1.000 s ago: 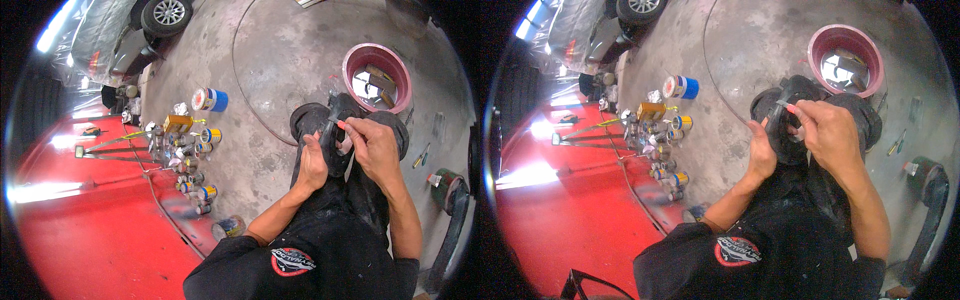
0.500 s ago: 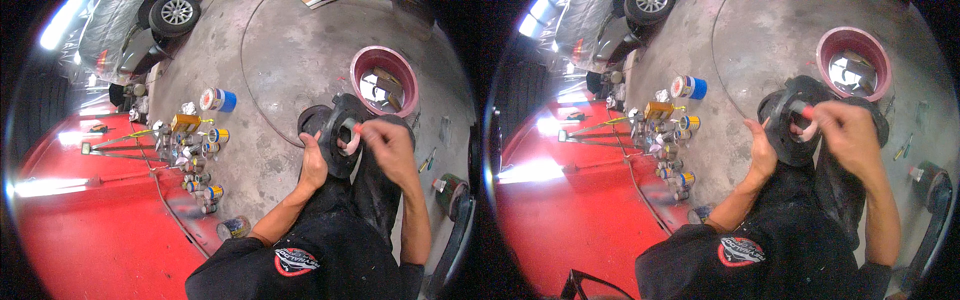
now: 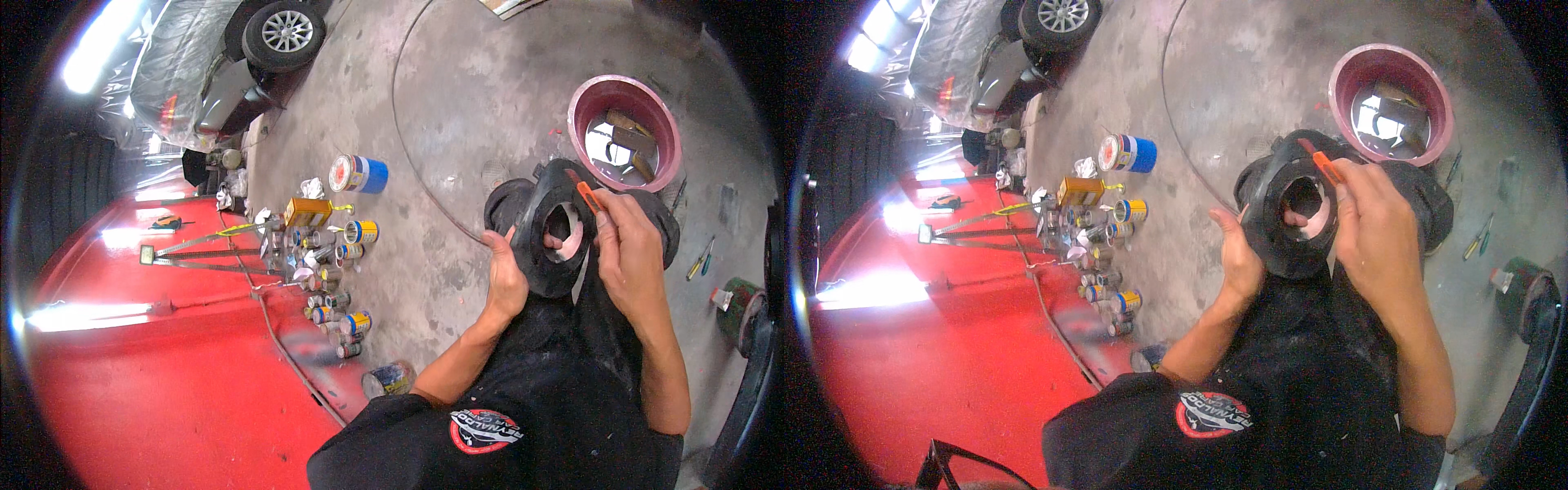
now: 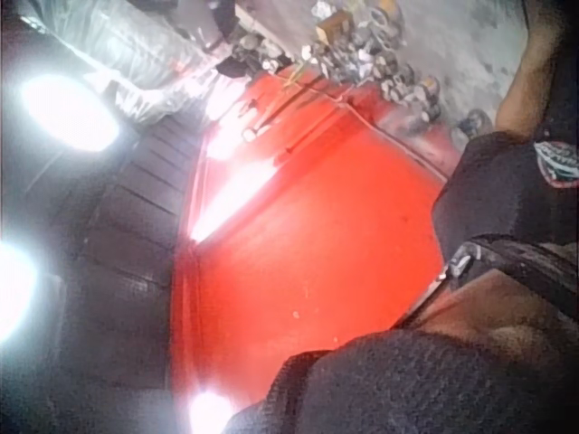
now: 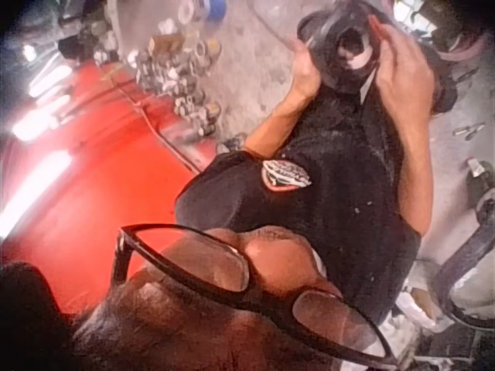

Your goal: The person applies adhesive to a black plastic car part, positions a circular lens component into the housing, and then scrapes excess material from the edges using a small tool before sanding the surface by hand.

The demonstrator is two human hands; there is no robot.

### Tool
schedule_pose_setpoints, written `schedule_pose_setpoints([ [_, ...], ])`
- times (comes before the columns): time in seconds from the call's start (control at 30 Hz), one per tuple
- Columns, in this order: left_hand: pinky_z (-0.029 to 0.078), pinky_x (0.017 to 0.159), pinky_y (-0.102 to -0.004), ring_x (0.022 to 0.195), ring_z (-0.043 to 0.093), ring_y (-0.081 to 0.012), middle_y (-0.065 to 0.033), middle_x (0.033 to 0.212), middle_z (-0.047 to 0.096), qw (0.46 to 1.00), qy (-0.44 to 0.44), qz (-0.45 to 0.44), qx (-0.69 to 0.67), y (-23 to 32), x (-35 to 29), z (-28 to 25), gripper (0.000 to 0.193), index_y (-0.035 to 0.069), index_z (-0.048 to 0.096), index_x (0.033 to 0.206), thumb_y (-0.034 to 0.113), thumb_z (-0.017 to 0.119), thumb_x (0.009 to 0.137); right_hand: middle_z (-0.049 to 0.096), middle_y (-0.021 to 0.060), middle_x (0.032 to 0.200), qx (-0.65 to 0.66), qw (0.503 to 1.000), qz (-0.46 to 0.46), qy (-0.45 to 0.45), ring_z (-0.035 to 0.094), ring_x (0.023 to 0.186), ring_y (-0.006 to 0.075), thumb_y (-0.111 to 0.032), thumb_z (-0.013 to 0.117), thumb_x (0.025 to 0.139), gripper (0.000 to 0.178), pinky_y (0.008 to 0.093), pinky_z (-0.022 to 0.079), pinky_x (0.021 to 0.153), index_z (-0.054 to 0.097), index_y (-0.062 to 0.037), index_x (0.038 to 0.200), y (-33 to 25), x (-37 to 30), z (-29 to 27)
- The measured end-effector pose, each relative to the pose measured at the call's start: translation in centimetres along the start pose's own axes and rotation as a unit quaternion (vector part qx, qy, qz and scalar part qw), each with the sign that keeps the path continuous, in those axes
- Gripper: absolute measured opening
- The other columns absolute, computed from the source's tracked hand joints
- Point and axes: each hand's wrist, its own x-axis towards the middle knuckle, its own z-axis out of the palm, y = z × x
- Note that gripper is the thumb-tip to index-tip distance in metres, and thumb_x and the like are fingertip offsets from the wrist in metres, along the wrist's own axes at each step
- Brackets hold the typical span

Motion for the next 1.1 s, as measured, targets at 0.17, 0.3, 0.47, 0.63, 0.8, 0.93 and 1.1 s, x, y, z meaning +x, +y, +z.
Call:
schedule_pose_setpoints([
  [0.17, 0.045, 0.088, -0.0293, 0.092, 0.058, -0.0170, -0.0087, 0.101, 0.063, 0.998, 0.002, 0.040, 0.037, -1.0, -0.8, 0.0, 0.091, -0.001, 0.056, 0.116, 0.068, 0.002, 0.091, 0.064, 0.0229, 0.085, 0.061, 0.989, 0.088, -0.103, 0.064, 0.080, 0.0390, -0.010, 0.052, 0.090, 0.021, 0.0412, 0.048, 0.069, 0.064, 0.0006, 0.104, -1.2, 1.3, -1.1],
  [0.3, 0.044, 0.090, -0.0295, 0.095, 0.058, -0.0176, -0.0091, 0.104, 0.063, 0.999, -0.003, 0.040, 0.022, -1.3, -0.8, -0.3, 0.092, -0.002, 0.055, 0.117, 0.069, 0.003, 0.091, 0.064, 0.0236, 0.081, 0.045, 0.992, 0.080, -0.092, 0.064, 0.079, 0.0391, -0.011, 0.052, 0.089, 0.021, 0.0411, 0.048, 0.068, 0.065, 0.0010, 0.101, -0.5, 1.5, -0.4],
  [0.47, 0.043, 0.093, -0.0293, 0.097, 0.058, -0.0177, -0.0087, 0.105, 0.063, 0.999, 0.006, 0.031, 0.019, -1.4, -0.7, -0.3, 0.091, -0.002, 0.056, 0.116, 0.068, 0.002, 0.092, 0.063, 0.0241, 0.081, 0.062, 0.991, 0.054, -0.102, 0.064, 0.079, 0.0402, -0.009, 0.052, 0.087, 0.020, 0.0419, 0.048, 0.069, 0.064, 0.0009, 0.100, 0.2, 1.6, -0.4],
  [0.63, 0.043, 0.093, -0.0296, 0.097, 0.058, -0.0172, -0.0088, 0.105, 0.063, 0.999, 0.002, 0.031, 0.011, -1.3, -0.7, -0.3, 0.090, -0.002, 0.056, 0.114, 0.067, 0.003, 0.092, 0.062, 0.0252, 0.081, 0.055, 0.991, 0.055, -0.113, 0.062, 0.080, 0.0413, -0.008, 0.053, 0.086, 0.018, 0.0448, 0.047, 0.068, 0.064, 0.0005, 0.097, 0.2, 2.0, -0.3],
  [0.8, 0.043, 0.094, -0.0296, 0.097, 0.057, -0.0171, -0.0086, 0.105, 0.063, 1.000, -0.001, 0.025, -0.006, -0.9, -0.9, 0.1, 0.088, -0.003, 0.054, 0.115, 0.065, 0.004, 0.094, 0.061, 0.0251, 0.080, 0.058, 0.992, 0.036, -0.103, 0.061, 0.080, 0.0423, -0.008, 0.052, 0.086, 0.018, 0.0463, 0.046, 0.067, 0.065, -0.0006, 0.096, 0.6, 2.0, 0.0],
  [0.93, 0.039, 0.098, -0.0287, 0.101, 0.056, -0.0179, -0.0092, 0.107, 0.062, 0.996, 0.069, 0.027, 0.050, -1.9, -0.5, -0.4, 0.088, -0.005, 0.052, 0.119, 0.064, 0.004, 0.094, 0.061, 0.0248, 0.080, 0.058, 0.991, 0.048, -0.110, 0.061, 0.080, 0.0426, -0.008, 0.053, 0.086, 0.018, 0.0464, 0.047, 0.068, 0.066, -0.0020, 0.097, 0.4, 1.6, 0.1],
  [1.1, 0.043, 0.094, -0.0314, 0.097, 0.059, -0.0212, -0.0113, 0.107, 0.063, 0.997, 0.061, 0.010, 0.051, -1.9, -0.2, -1.0, 0.092, -0.003, 0.056, 0.115, 0.070, 0.004, 0.091, 0.061, 0.0164, 0.076, 0.146, 0.977, 0.062, -0.145, 0.060, 0.072, 0.0291, -0.009, 0.053, 0.089, 0.018, 0.0368, 0.046, 0.065, 0.065, -0.0015, 0.100, 0.6, 0.6, -0.3],
])
